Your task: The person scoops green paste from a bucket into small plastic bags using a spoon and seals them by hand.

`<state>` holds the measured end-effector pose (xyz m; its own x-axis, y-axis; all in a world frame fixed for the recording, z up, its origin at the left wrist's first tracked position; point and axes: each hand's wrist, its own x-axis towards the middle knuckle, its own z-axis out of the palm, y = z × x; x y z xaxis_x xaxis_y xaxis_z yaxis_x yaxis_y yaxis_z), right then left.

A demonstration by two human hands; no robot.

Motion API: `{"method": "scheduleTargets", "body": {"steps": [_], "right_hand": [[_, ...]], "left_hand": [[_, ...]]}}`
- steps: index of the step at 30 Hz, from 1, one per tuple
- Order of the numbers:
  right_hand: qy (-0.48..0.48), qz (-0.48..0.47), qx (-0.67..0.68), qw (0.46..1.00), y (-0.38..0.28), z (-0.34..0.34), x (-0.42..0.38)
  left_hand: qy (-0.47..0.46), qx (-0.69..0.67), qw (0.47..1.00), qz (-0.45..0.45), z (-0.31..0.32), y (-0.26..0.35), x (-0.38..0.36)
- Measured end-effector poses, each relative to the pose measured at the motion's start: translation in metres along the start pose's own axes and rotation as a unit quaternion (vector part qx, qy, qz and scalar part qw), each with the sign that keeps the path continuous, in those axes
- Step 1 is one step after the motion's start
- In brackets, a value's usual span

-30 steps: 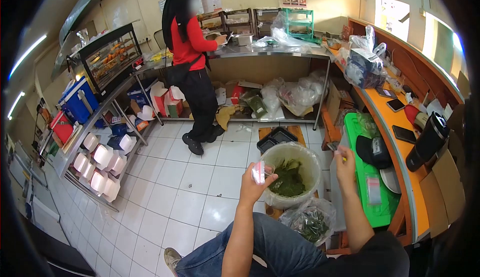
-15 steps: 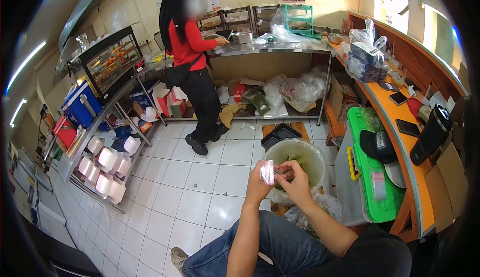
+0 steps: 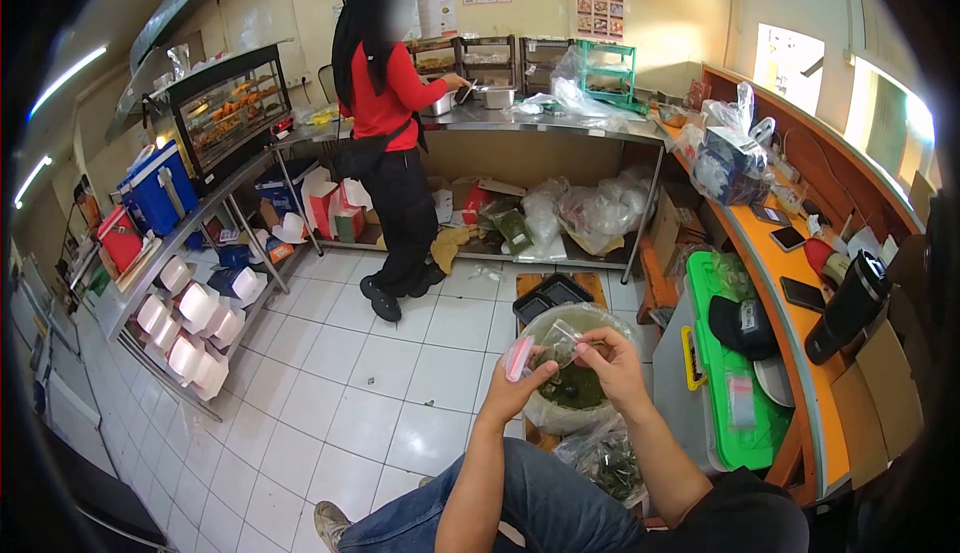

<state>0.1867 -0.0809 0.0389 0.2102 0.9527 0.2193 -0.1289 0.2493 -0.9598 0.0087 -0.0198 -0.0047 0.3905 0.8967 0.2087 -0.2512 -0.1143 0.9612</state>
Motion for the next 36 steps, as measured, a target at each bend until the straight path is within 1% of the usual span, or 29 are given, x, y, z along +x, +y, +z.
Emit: {"method": "scheduleTargets", "body": {"steps": [3, 5, 7, 8, 10, 12, 13, 14, 15, 16, 17, 18, 20, 21, 23, 25, 27, 30, 32, 33, 36], "right_hand": [[-0.001, 0.003, 0.008, 1.0, 0.001, -0.003, 0.001], [-0.014, -0.008, -0.013, 1.0, 0.01, -0.006, 0.003], [-0.027, -0.019, -0.033, 0.999, 0.013, -0.005, 0.003], [-0.017, -0.022, -0.038, 0.999, 0.013, -0.004, 0.003], [-0.008, -0.025, -0.042, 0.999, 0.016, -0.004, 0.003], [0.03, -0.06, -0.075, 0.995, 0.02, -0.008, 0.007], [0.028, -0.062, -0.076, 0.995, 0.015, -0.006, 0.007], [0.023, -0.083, -0.138, 0.987, 0.005, -0.004, 0.005], [0.018, -0.104, -0.199, 0.974, -0.004, -0.002, 0.003], [0.017, -0.104, -0.2, 0.974, -0.008, -0.002, 0.003], [-0.007, -0.116, -0.232, 0.966, -0.012, -0.003, 0.002], [-0.031, -0.127, -0.264, 0.956, -0.014, -0.003, 0.001], [-0.046, -0.124, -0.272, 0.953, -0.018, -0.003, 0.0], [-0.061, -0.121, -0.28, 0.95, -0.019, -0.003, -0.001], [-0.05, -0.123, -0.269, 0.954, -0.016, -0.001, -0.003], [-0.039, -0.126, -0.257, 0.957, -0.008, 0.0, -0.003], [-0.02, -0.087, -0.157, 0.984, 0.004, 0.0, -0.002], [0.003, -0.085, -0.129, 0.988, 0.012, 0.0, -0.001], [0.012, -0.097, -0.129, 0.987, 0.021, -0.003, 0.003], [0.022, -0.109, -0.129, 0.985, 0.024, -0.004, 0.004], [0.018, -0.102, -0.142, 0.984, 0.025, -0.007, 0.003]], "left_hand": [[0.016, 0.006, 0.999, 0.027, 0.002, 0.008, -0.002], [0.055, 0.067, 0.996, 0.031, 0.004, 0.01, -0.002], [0.059, 0.072, 0.995, 0.022, 0.004, 0.009, -0.002], [0.062, 0.077, 0.995, 0.012, 0.004, 0.008, -0.002], [0.049, 0.086, 0.995, 0.01, 0.004, 0.006, -0.004], [0.035, 0.095, 0.995, 0.01, 0.005, 0.009, -0.001], [0.025, 0.088, 0.994, 0.056, 0.005, 0.01, 0.0], [0.016, 0.081, 0.992, 0.1, 0.006, 0.012, 0.001], [0.017, 0.08, 0.991, 0.101, 0.006, 0.011, 0.002], [0.033, 0.024, 0.995, 0.088, 0.005, 0.01, 0.003], [0.049, -0.032, 0.996, 0.073, 0.004, 0.01, 0.003], [0.05, -0.033, 0.996, 0.073, 0.004, 0.01, 0.003], [0.047, 0.018, 0.996, 0.069, 0.003, 0.011, 0.002], [0.047, 0.018, 0.996, 0.068, 0.002, 0.011, 0.001], [0.048, 0.011, 0.998, 0.041, 0.001, 0.01, 0.002], [0.058, 0.023, 0.997, 0.048, 0.001, 0.01, 0.002], [0.068, 0.036, 0.996, 0.055, 0.001, 0.008, 0.002], [0.07, 0.063, 0.994, 0.056, 0.003, 0.008, 0.001], [0.065, 0.034, 0.996, 0.057, 0.006, 0.017, -0.001], [0.065, 0.033, 0.996, 0.057, 0.006, 0.016, -0.001], [0.055, 0.053, 0.996, 0.05, 0.006, 0.014, -0.001]]}}
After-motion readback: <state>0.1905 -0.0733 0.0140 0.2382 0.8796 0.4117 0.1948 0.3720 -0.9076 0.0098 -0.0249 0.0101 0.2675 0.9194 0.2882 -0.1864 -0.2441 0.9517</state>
